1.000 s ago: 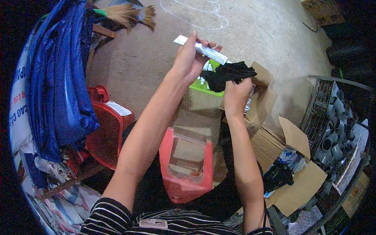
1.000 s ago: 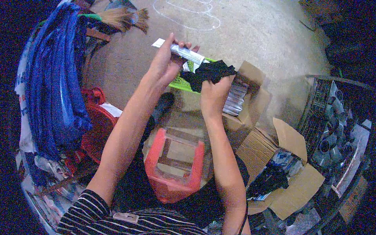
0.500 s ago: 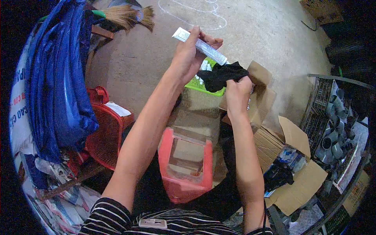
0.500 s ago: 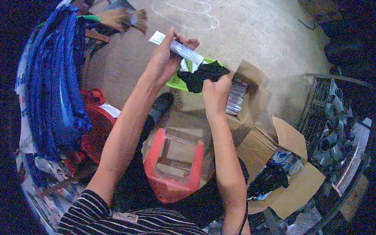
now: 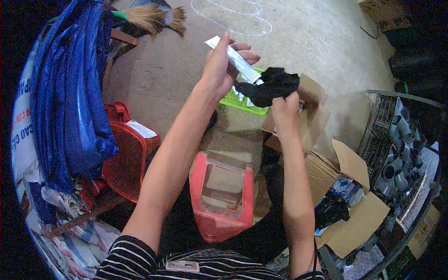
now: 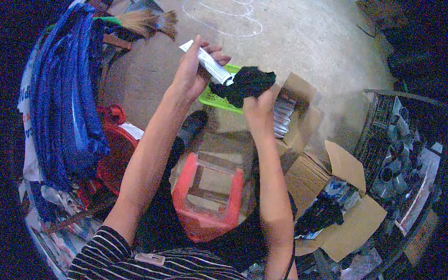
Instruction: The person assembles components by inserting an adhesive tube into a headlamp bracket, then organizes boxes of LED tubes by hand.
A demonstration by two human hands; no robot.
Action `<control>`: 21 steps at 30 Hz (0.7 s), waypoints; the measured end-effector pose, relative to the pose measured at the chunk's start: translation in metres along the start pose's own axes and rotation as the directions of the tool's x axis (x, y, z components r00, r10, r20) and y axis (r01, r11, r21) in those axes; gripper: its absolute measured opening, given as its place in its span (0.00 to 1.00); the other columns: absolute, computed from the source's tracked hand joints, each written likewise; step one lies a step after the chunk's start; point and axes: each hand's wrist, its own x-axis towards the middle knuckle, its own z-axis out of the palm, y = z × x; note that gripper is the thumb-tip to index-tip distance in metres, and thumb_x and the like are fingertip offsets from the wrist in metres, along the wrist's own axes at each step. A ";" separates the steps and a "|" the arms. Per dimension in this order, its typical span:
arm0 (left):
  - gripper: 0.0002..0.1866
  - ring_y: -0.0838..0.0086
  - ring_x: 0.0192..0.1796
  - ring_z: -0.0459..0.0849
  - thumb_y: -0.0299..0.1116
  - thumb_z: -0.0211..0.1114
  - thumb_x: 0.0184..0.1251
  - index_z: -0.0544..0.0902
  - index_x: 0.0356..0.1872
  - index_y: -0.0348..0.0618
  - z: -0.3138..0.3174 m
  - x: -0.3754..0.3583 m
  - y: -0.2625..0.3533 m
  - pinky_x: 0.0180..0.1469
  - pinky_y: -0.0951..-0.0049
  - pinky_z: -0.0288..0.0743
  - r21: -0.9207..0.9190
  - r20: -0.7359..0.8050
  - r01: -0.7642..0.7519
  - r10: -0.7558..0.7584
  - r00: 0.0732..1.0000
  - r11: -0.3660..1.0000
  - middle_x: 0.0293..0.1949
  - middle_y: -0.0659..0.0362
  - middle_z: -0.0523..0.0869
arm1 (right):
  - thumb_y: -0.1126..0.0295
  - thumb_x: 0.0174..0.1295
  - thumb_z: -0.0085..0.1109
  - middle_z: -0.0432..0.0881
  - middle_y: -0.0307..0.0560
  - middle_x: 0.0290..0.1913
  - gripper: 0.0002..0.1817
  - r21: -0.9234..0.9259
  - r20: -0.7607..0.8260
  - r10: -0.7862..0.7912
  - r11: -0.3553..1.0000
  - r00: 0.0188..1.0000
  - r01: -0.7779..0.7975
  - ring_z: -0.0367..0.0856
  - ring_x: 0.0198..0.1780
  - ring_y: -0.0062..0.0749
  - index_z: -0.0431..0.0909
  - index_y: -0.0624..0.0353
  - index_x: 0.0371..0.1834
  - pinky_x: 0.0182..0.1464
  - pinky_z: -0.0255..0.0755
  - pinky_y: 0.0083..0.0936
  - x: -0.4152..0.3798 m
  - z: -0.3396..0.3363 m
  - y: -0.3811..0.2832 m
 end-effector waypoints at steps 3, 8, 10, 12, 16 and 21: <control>0.23 0.57 0.39 0.87 0.51 0.47 0.77 0.74 0.41 0.36 0.008 -0.004 0.001 0.51 0.60 0.82 0.174 0.107 -0.015 -0.004 0.994 0.985 0.37 0.47 0.85 | 0.73 0.65 0.56 0.81 0.36 0.45 0.11 0.104 0.163 0.211 0.968 0.964 -0.229 0.76 0.45 0.20 0.78 0.64 0.49 0.50 0.70 0.22 -0.005 0.000 0.012; 0.27 0.72 0.36 0.84 0.55 0.47 0.77 0.78 0.40 0.36 0.010 -0.002 -0.020 0.41 0.71 0.77 0.625 0.339 -0.256 0.039 0.940 0.737 0.34 0.55 0.85 | 0.71 0.67 0.54 0.80 0.35 0.45 0.10 0.201 0.376 0.150 0.950 0.914 -0.239 0.75 0.46 0.18 0.78 0.65 0.47 0.51 0.69 0.20 -0.008 0.012 0.005; 0.29 0.75 0.36 0.82 0.56 0.43 0.78 0.78 0.38 0.37 0.009 -0.003 -0.022 0.41 0.71 0.76 0.656 0.357 -0.245 -0.007 0.934 0.714 0.32 0.57 0.83 | 0.72 0.67 0.53 0.81 0.37 0.46 0.10 0.173 0.358 0.130 0.964 0.925 -0.202 0.75 0.47 0.19 0.77 0.64 0.47 0.52 0.69 0.21 -0.010 0.010 0.002; 0.30 0.75 0.35 0.82 0.56 0.40 0.78 0.79 0.37 0.37 0.009 -0.001 -0.023 0.40 0.72 0.76 0.566 0.367 -0.226 0.003 0.930 0.793 0.31 0.57 0.83 | 0.72 0.67 0.52 0.81 0.38 0.47 0.11 0.053 0.285 0.137 0.986 0.949 -0.158 0.75 0.48 0.20 0.76 0.63 0.49 0.53 0.69 0.22 -0.013 0.009 -0.003; 0.34 0.75 0.38 0.82 0.60 0.39 0.77 0.82 0.36 0.39 0.005 0.002 -0.020 0.46 0.73 0.75 0.630 0.382 -0.236 -0.030 0.924 0.740 0.34 0.58 0.85 | 0.73 0.67 0.52 0.80 0.41 0.49 0.13 -0.232 0.155 0.244 0.951 0.957 -0.205 0.75 0.50 0.22 0.73 0.61 0.54 0.55 0.69 0.24 -0.017 0.004 -0.006; 0.32 0.78 0.34 0.81 0.60 0.41 0.76 0.83 0.35 0.41 0.011 -0.007 -0.012 0.43 0.75 0.74 0.684 0.362 -0.157 -0.144 0.921 0.712 0.31 0.61 0.85 | 0.75 0.68 0.51 0.78 0.40 0.49 0.14 0.371 0.510 0.203 0.825 0.836 -0.427 0.77 0.51 0.25 0.71 0.61 0.57 0.56 0.72 0.27 -0.014 -0.001 -0.009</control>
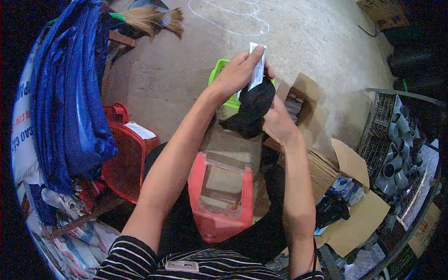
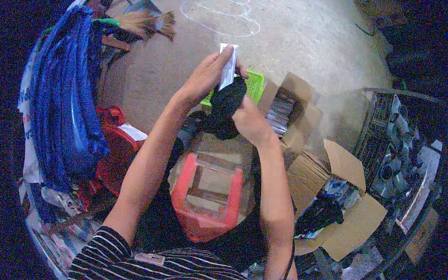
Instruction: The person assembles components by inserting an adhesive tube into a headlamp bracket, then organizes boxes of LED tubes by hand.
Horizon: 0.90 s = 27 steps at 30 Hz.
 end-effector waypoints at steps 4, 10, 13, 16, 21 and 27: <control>0.31 0.78 0.33 0.81 0.59 0.44 0.76 0.83 0.35 0.40 0.006 -0.002 0.002 0.42 0.76 0.74 -0.126 0.024 0.044 -0.041 0.999 0.991 0.30 0.61 0.85 | 0.77 0.69 0.49 0.78 0.40 0.49 0.13 -0.096 -0.059 -0.133 0.987 0.989 0.127 0.78 0.51 0.27 0.71 0.61 0.56 0.54 0.75 0.29 0.011 0.005 0.014; 0.26 0.81 0.33 0.79 0.56 0.51 0.74 0.83 0.36 0.41 0.009 0.007 -0.008 0.36 0.77 0.73 -0.055 -0.102 -0.092 0.086 0.991 0.994 0.30 0.62 0.84 | 0.76 0.72 0.43 0.78 0.42 0.48 0.10 -0.060 -0.319 -0.079 0.996 0.944 0.063 0.79 0.49 0.29 0.71 0.60 0.53 0.52 0.76 0.30 0.012 -0.005 0.015; 0.20 0.82 0.32 0.77 0.52 0.58 0.71 0.83 0.34 0.43 0.007 0.006 -0.009 0.33 0.78 0.72 0.289 -0.349 -0.127 0.228 0.909 0.949 0.30 0.63 0.84 | 0.74 0.72 0.43 0.78 0.43 0.47 0.11 -0.029 -0.410 -0.170 0.984 0.896 0.173 0.79 0.48 0.31 0.71 0.59 0.54 0.51 0.76 0.31 0.020 -0.014 0.020; 0.16 0.82 0.30 0.76 0.47 0.63 0.68 0.82 0.33 0.43 0.000 0.001 -0.005 0.32 0.79 0.70 0.204 -0.221 -0.066 0.111 0.969 0.977 0.30 0.64 0.83 | 0.74 0.71 0.45 0.78 0.43 0.48 0.11 0.170 -0.452 -0.173 0.946 0.875 0.275 0.79 0.50 0.31 0.71 0.60 0.54 0.54 0.74 0.30 0.018 -0.008 0.005; 0.13 0.84 0.28 0.74 0.38 0.70 0.62 0.80 0.30 0.38 0.010 0.001 -0.008 0.31 0.80 0.69 0.073 -0.096 -0.175 0.181 0.979 0.982 0.25 0.65 0.80 | 0.76 0.67 0.49 0.79 0.42 0.47 0.11 0.256 -0.559 -0.081 0.930 0.825 0.265 0.77 0.51 0.28 0.74 0.61 0.51 0.56 0.69 0.28 0.017 -0.018 0.006; 0.14 0.78 0.34 0.82 0.42 0.69 0.63 0.80 0.35 0.40 0.007 -0.004 0.001 0.37 0.79 0.74 0.271 -0.042 -0.017 0.030 0.999 0.962 0.29 0.62 0.83 | 0.77 0.64 0.52 0.80 0.39 0.45 0.07 0.167 -0.618 -0.178 0.922 0.766 0.350 0.76 0.45 0.25 0.77 0.60 0.44 0.49 0.69 0.25 0.019 -0.016 0.006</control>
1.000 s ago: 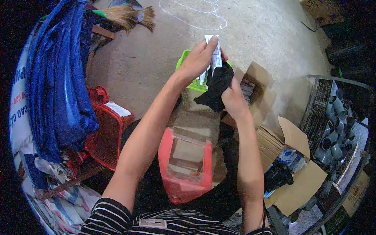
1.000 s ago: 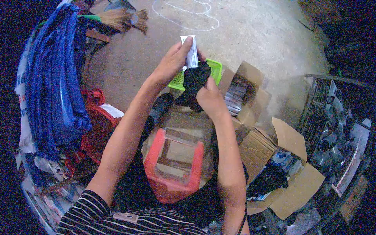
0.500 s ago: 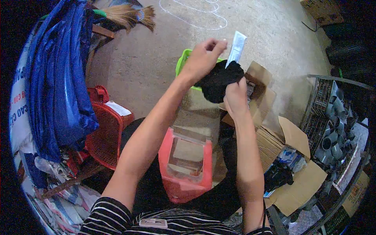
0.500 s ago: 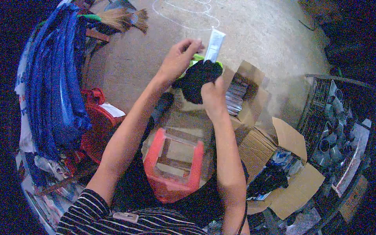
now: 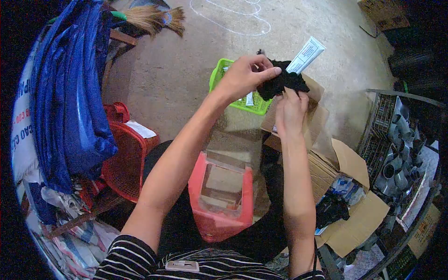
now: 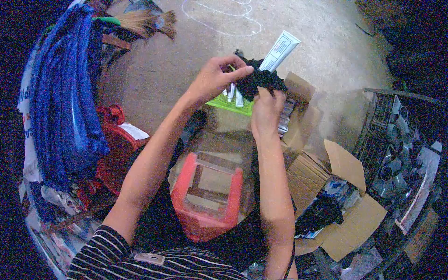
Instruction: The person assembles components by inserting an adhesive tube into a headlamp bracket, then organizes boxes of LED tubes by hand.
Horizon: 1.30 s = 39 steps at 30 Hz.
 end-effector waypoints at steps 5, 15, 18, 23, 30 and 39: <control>0.16 0.74 0.36 0.83 0.44 0.66 0.66 0.80 0.38 0.39 0.007 0.010 -0.028 0.41 0.76 0.75 0.254 -0.109 -0.441 0.479 0.871 0.861 0.30 0.61 0.84 | 0.76 0.64 0.54 0.81 0.39 0.44 0.09 -0.070 0.049 -0.088 0.993 0.995 0.091 0.77 0.45 0.24 0.78 0.61 0.46 0.50 0.69 0.23 0.003 -0.010 0.004; 0.15 0.81 0.21 0.75 0.43 0.64 0.68 0.77 0.36 0.39 0.016 -0.009 -0.012 0.22 0.75 0.68 -0.021 0.363 0.158 -0.140 0.921 0.987 0.19 0.62 0.78 | 0.79 0.63 0.48 0.80 0.44 0.46 0.15 -0.108 -0.020 -0.035 0.994 0.999 0.033 0.78 0.47 0.30 0.75 0.59 0.52 0.49 0.74 0.29 0.000 0.003 -0.011; 0.18 0.82 0.29 0.76 0.43 0.72 0.60 0.77 0.37 0.40 0.013 -0.001 -0.016 0.28 0.78 0.68 0.132 0.117 -0.018 0.003 0.993 0.991 0.25 0.64 0.77 | 0.76 0.65 0.48 0.80 0.45 0.47 0.14 -0.019 0.013 -0.012 1.000 1.000 0.012 0.79 0.47 0.31 0.74 0.62 0.52 0.50 0.75 0.30 0.009 -0.008 -0.004; 0.16 0.81 0.37 0.76 0.38 0.71 0.61 0.77 0.44 0.42 0.014 0.000 -0.020 0.35 0.80 0.69 -0.230 0.107 -0.055 0.081 0.991 0.972 0.34 0.63 0.81 | 0.72 0.69 0.49 0.79 0.48 0.53 0.16 0.073 0.241 -0.084 0.995 0.967 0.068 0.78 0.54 0.32 0.73 0.66 0.56 0.60 0.71 0.31 0.008 -0.002 -0.013; 0.13 0.84 0.35 0.76 0.40 0.69 0.65 0.80 0.40 0.42 0.009 -0.002 -0.004 0.37 0.80 0.70 -0.344 0.118 0.000 0.043 0.992 0.939 0.32 0.66 0.81 | 0.70 0.71 0.46 0.77 0.47 0.58 0.17 0.090 0.279 -0.019 0.996 0.960 -0.007 0.76 0.58 0.33 0.71 0.64 0.59 0.64 0.68 0.33 0.007 -0.007 -0.022; 0.19 0.83 0.30 0.74 0.45 0.74 0.58 0.79 0.32 0.40 0.005 -0.003 0.001 0.31 0.80 0.67 -0.217 0.110 -0.056 0.082 0.991 0.975 0.27 0.65 0.80 | 0.77 0.64 0.45 0.81 0.46 0.49 0.15 0.182 0.054 -0.031 0.983 0.998 0.021 0.81 0.51 0.34 0.75 0.61 0.52 0.56 0.75 0.33 0.014 -0.009 -0.019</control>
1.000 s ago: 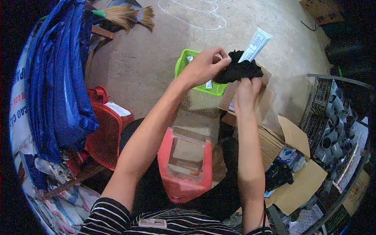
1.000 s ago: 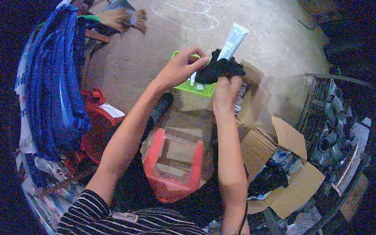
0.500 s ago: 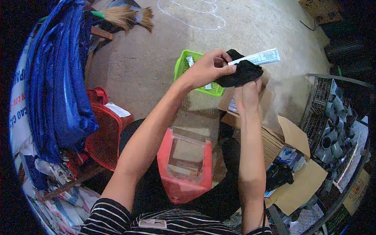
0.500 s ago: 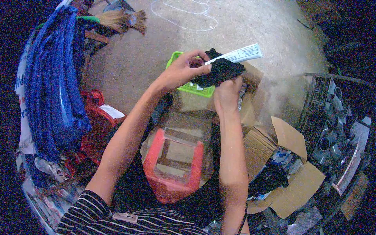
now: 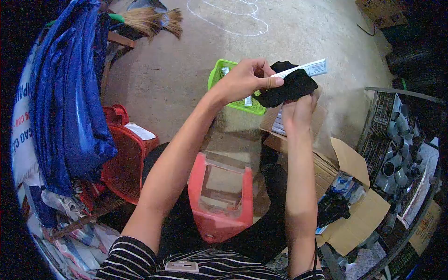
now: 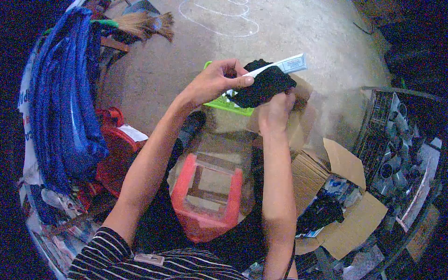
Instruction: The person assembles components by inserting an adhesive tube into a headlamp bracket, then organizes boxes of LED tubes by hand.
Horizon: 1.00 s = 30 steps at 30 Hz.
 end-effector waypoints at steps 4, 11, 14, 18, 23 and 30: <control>0.17 0.84 0.30 0.74 0.45 0.72 0.62 0.80 0.32 0.40 0.001 0.000 -0.004 0.31 0.80 0.67 0.016 -0.026 -0.008 0.008 1.000 1.000 0.27 0.66 0.79 | 0.73 0.67 0.48 0.80 0.46 0.52 0.14 -0.026 0.057 -0.031 0.999 0.998 0.033 0.80 0.53 0.34 0.74 0.61 0.54 0.58 0.74 0.33 0.001 -0.003 0.001; 0.18 0.83 0.34 0.76 0.47 0.64 0.67 0.84 0.40 0.39 -0.003 -0.002 -0.003 0.36 0.80 0.69 0.071 0.027 -0.023 0.021 0.999 0.997 0.32 0.66 0.82 | 0.76 0.66 0.47 0.80 0.45 0.51 0.14 -0.222 0.174 0.001 0.974 0.985 0.039 0.79 0.53 0.32 0.74 0.63 0.54 0.59 0.73 0.32 0.000 -0.002 0.006; 0.17 0.84 0.30 0.74 0.44 0.66 0.66 0.84 0.36 0.37 0.002 -0.005 0.006 0.32 0.80 0.67 0.002 0.038 0.037 -0.037 0.999 0.999 0.27 0.68 0.79 | 0.80 0.62 0.45 0.81 0.45 0.45 0.14 -0.223 0.031 -0.037 0.974 0.999 0.042 0.81 0.46 0.33 0.77 0.63 0.48 0.52 0.75 0.29 0.001 0.002 -0.005; 0.17 0.83 0.28 0.73 0.44 0.67 0.65 0.85 0.34 0.37 0.001 -0.003 0.005 0.32 0.80 0.66 0.065 0.090 0.058 -0.064 0.994 0.996 0.24 0.68 0.78 | 0.79 0.62 0.47 0.83 0.47 0.44 0.12 -0.165 -0.016 -0.148 0.976 0.989 0.143 0.82 0.45 0.34 0.78 0.63 0.47 0.50 0.76 0.31 0.015 -0.017 -0.022; 0.19 0.83 0.28 0.73 0.47 0.65 0.66 0.85 0.36 0.37 0.005 -0.004 -0.001 0.32 0.78 0.68 0.164 0.080 -0.001 -0.013 0.997 0.986 0.23 0.66 0.78 | 0.78 0.64 0.45 0.83 0.48 0.46 0.13 -0.093 -0.089 -0.116 0.990 0.989 0.108 0.82 0.46 0.36 0.77 0.62 0.48 0.50 0.77 0.31 0.016 -0.022 -0.025; 0.22 0.83 0.31 0.75 0.51 0.64 0.67 0.85 0.43 0.40 0.010 -0.005 0.001 0.33 0.79 0.69 0.081 0.081 0.090 -0.096 0.992 0.993 0.28 0.65 0.81 | 0.79 0.63 0.45 0.81 0.43 0.43 0.13 -0.180 0.020 -0.095 0.979 0.995 0.097 0.82 0.44 0.30 0.75 0.60 0.49 0.48 0.77 0.29 0.010 -0.015 -0.015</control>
